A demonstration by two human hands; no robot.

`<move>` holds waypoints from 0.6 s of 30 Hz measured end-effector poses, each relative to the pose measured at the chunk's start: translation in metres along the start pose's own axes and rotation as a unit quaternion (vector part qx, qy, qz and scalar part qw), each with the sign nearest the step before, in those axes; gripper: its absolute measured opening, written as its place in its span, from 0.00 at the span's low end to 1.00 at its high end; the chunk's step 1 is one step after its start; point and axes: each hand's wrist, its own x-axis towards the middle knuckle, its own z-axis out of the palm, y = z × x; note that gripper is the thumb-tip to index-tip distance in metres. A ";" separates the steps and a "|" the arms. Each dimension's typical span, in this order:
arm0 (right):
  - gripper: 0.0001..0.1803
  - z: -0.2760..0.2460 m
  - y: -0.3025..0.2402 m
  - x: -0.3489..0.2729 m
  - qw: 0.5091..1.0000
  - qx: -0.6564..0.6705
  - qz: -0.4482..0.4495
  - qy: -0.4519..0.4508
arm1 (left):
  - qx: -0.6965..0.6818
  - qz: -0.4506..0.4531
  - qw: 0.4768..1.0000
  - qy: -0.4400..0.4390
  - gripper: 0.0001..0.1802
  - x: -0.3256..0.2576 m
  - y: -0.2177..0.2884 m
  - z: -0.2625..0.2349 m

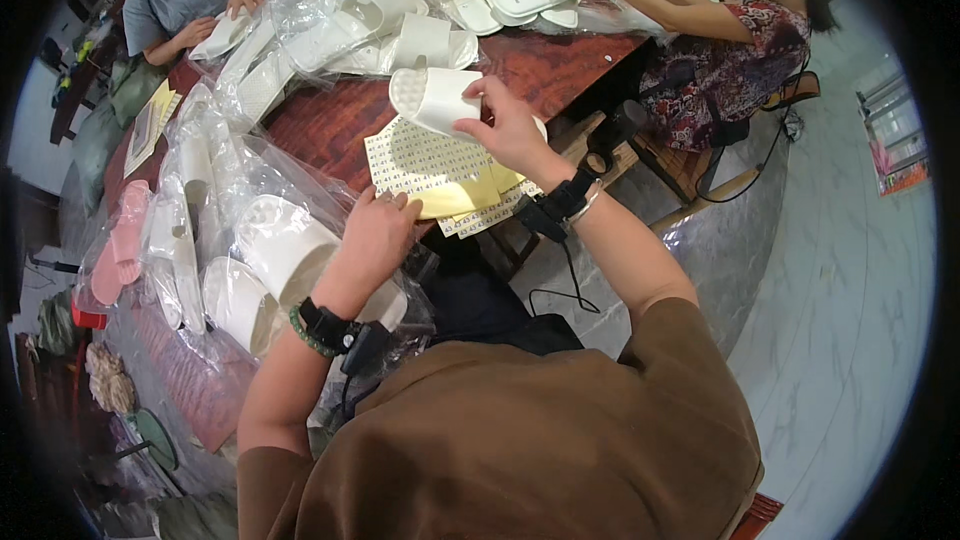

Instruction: Inspecting white slippers, placing them into plastic bags, and applying yellow stickers to the bags.

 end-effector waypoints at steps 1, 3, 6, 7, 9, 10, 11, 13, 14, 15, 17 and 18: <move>0.21 0.003 -0.004 0.000 0.997 -0.079 -0.014 -0.013 | 0.009 0.005 0.999 0.035 0.13 -0.007 0.002 0.010; 0.21 0.009 -0.011 0.000 0.992 -0.122 -0.027 -0.036 | -0.005 -0.023 0.999 0.042 0.18 -0.015 0.007 0.013; 0.22 0.018 -0.011 -0.001 0.983 -0.162 -0.069 -0.057 | -0.034 -0.073 0.993 0.082 0.20 -0.013 0.005 0.016; 0.22 0.020 -0.011 -0.001 0.982 -0.164 -0.071 -0.057 | -0.035 -0.074 0.993 0.082 0.20 -0.012 0.005 0.016; 0.23 0.024 -0.008 -0.001 0.982 -0.166 -0.072 -0.055 | 0.006 -0.091 0.993 0.072 0.22 -0.011 0.003 0.017; 0.24 0.029 -0.005 0.000 0.979 -0.185 -0.056 -0.070 | 0.005 -0.091 0.993 0.072 0.22 -0.011 0.003 0.017; 0.24 0.032 -0.004 0.001 0.975 -0.203 -0.040 -0.085 | -0.008 -0.095 0.993 0.065 0.22 -0.010 0.004 0.015; 0.25 0.033 -0.002 0.001 0.971 -0.215 -0.052 -0.090 | -0.021 -0.102 0.993 0.057 0.23 -0.013 0.004 0.009; 0.26 0.037 -0.003 0.002 0.967 -0.226 -0.067 -0.097 | -0.015 -0.079 0.995 0.066 0.22 -0.017 0.002 0.004; 0.26 0.038 -0.009 0.002 0.967 -0.222 -0.070 -0.104 | -0.009 -0.058 0.996 0.074 0.22 -0.020 0.002 -0.006; 0.27 0.031 -0.025 -0.006 0.934 -0.341 -0.057 -0.092 | -0.028 -0.054 0.993 0.099 0.23 -0.033 0.010 -0.039; 0.22 0.030 -0.039 -0.012 0.920 -0.373 -0.112 -0.055 | -0.045 -0.045 0.990 0.125 0.24 -0.041 0.013 -0.060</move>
